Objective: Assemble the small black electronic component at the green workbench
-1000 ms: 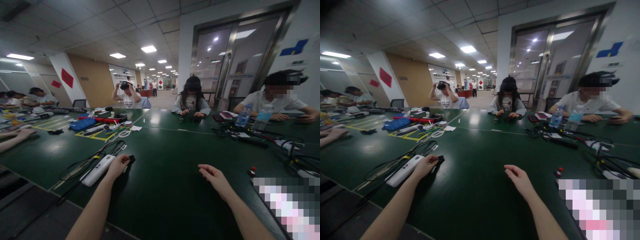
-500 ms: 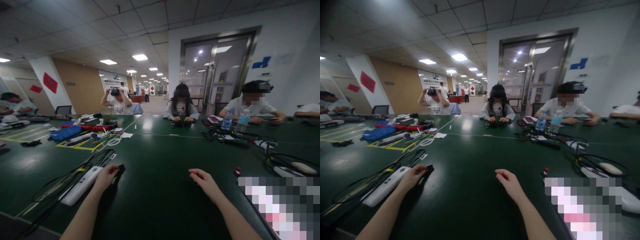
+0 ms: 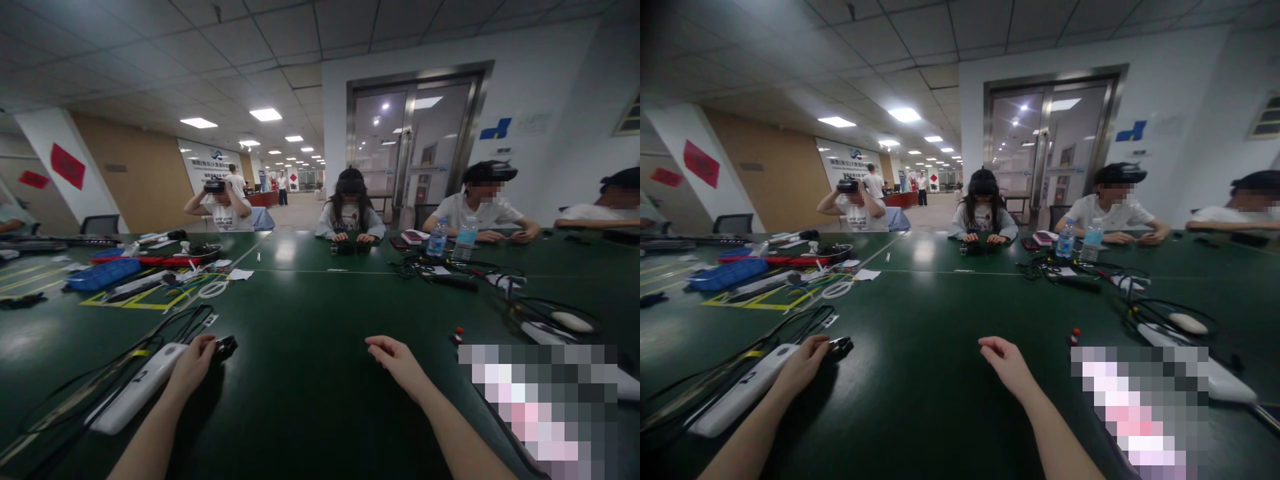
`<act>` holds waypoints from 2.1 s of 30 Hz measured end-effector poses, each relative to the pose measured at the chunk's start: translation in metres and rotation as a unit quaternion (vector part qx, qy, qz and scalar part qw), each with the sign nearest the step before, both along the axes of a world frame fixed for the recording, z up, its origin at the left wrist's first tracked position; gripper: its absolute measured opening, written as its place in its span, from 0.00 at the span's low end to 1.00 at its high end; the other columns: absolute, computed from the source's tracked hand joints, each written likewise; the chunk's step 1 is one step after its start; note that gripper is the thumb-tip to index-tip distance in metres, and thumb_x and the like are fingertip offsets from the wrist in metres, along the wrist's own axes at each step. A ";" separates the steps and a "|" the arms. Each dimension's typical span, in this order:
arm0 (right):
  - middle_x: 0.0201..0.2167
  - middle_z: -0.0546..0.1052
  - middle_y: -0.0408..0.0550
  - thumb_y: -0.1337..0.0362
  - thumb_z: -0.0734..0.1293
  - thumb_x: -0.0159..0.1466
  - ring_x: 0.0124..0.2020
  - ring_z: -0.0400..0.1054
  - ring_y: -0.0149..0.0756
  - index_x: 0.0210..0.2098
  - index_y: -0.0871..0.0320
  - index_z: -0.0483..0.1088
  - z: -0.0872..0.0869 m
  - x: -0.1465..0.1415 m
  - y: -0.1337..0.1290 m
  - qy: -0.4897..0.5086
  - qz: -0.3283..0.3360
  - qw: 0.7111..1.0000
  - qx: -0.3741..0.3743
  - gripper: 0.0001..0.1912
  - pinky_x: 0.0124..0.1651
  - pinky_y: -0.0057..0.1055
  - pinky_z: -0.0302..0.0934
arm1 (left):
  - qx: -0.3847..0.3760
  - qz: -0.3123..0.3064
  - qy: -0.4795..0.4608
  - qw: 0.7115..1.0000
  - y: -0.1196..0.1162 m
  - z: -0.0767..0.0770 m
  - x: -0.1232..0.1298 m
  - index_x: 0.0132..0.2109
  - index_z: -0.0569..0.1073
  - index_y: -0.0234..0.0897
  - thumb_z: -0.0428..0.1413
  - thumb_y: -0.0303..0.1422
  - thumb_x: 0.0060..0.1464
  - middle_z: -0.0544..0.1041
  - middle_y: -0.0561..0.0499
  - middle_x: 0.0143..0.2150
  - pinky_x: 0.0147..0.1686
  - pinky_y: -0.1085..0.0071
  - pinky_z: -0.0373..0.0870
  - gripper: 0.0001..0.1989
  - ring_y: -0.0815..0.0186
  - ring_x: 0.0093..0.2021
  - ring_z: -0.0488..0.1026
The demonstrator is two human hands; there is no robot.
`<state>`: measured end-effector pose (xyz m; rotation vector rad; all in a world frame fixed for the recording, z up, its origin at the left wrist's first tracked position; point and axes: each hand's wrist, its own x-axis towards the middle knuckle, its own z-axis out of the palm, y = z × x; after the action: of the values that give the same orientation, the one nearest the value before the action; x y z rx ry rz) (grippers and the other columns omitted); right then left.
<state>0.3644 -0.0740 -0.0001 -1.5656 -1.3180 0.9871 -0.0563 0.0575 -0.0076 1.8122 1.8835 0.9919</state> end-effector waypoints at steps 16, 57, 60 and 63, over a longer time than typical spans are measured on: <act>0.40 0.70 0.45 0.57 0.60 0.56 0.40 0.63 0.38 0.43 0.52 0.67 0.010 -0.002 -0.006 0.001 0.010 1.000 -0.011 0.16 0.40 0.35 0.59 | -0.023 -0.035 -0.095 0.995 0.004 -0.005 0.021 0.43 0.60 0.34 0.43 0.45 0.44 0.71 0.47 0.33 0.33 0.66 0.67 0.23 0.61 0.34 0.72; 0.36 0.66 0.43 0.63 0.65 0.52 0.33 0.63 0.34 0.38 0.50 0.69 0.014 -0.032 -0.008 -0.209 0.054 0.975 0.050 0.13 0.36 0.31 0.59 | -0.049 -0.429 -0.068 0.899 -0.085 0.012 0.221 0.46 0.65 0.40 0.47 0.25 0.47 0.67 0.50 0.43 0.41 0.71 0.64 0.16 0.69 0.41 0.65; 0.37 0.66 0.43 0.64 0.65 0.51 0.34 0.63 0.34 0.38 0.50 0.68 0.013 -0.033 -0.007 -0.218 0.046 0.973 0.059 0.14 0.36 0.31 0.59 | -0.042 -0.430 -0.067 0.899 -0.083 0.009 0.221 0.46 0.65 0.38 0.46 0.23 0.46 0.67 0.49 0.43 0.41 0.71 0.63 0.18 0.69 0.41 0.65; 0.37 0.66 0.43 0.64 0.65 0.51 0.36 0.63 0.34 0.38 0.50 0.67 0.012 -0.034 -0.007 -0.221 0.050 0.972 0.059 0.13 0.37 0.30 0.59 | -0.050 -0.429 -0.071 0.899 -0.082 0.008 0.221 0.47 0.65 0.38 0.45 0.23 0.46 0.67 0.48 0.44 0.40 0.71 0.64 0.19 0.69 0.41 0.65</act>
<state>0.3303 -0.0806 0.0118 -1.6990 -1.7415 0.6202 0.1646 -0.0249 -0.0001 2.1052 0.8366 0.6440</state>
